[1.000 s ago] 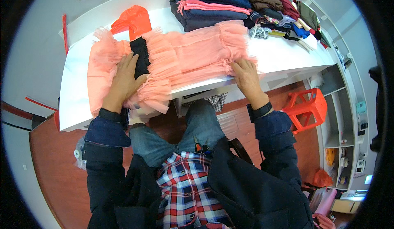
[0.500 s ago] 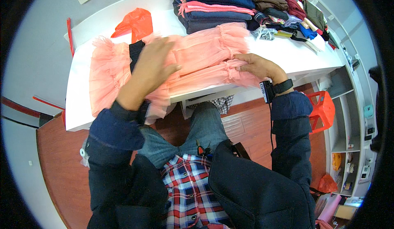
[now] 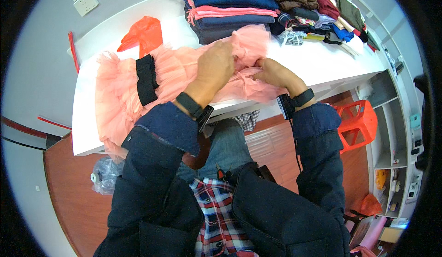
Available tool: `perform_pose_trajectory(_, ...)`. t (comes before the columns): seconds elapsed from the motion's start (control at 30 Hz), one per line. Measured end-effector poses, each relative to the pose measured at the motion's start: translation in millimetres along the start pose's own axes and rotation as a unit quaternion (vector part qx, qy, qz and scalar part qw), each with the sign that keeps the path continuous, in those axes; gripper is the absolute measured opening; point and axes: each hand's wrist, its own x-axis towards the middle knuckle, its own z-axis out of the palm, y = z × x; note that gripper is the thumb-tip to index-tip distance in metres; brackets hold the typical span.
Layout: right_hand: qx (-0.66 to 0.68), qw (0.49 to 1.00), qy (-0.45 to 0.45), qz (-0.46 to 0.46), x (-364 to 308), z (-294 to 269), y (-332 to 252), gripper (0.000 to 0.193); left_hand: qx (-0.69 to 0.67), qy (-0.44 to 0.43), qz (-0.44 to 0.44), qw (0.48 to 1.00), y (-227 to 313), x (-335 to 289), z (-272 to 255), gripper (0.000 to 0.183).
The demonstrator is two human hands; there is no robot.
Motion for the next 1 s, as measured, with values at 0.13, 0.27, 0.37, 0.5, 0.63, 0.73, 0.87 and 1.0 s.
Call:
perform_pose_trajectory(0.13,0.24,0.97,0.031,-0.031,9,2,12,0.051,-0.077,0.062,0.056,0.993,0,-6,-24,0.014)
perform_pose_trajectory(0.27,0.515,0.854,-0.043,0.068,10,2,19,0.068,-0.098,-0.09,0.154,0.979,6,-22,-18,0.023)
perform_pose_trajectory(0.37,0.459,0.886,-0.07,-0.005,15,-3,17,0.056,-0.063,-0.182,0.064,0.979,5,-41,1,0.036)
perform_pose_trajectory(0.5,0.335,0.934,0.059,0.105,-13,-27,15,0.047,0.026,-0.074,0.154,0.985,1,-51,21,0.06)
perform_pose_trajectory(0.63,0.319,0.847,0.388,0.172,-94,-7,0,0.062,0.08,-0.127,0.144,0.978,3,-57,23,0.069)
perform_pose_trajectory(0.73,0.543,0.749,0.326,0.193,-128,36,-21,0.078,0.058,-0.132,0.128,0.981,6,-61,22,0.062)
perform_pose_trajectory(0.87,0.451,0.829,0.293,0.155,-101,49,-39,0.059,0.032,-0.119,0.142,0.982,9,-72,23,0.057)
perform_pose_trajectory(1.0,0.399,0.866,0.289,0.079,-48,57,-55,0.035,0.023,-0.115,0.138,0.984,13,-89,18,0.054)
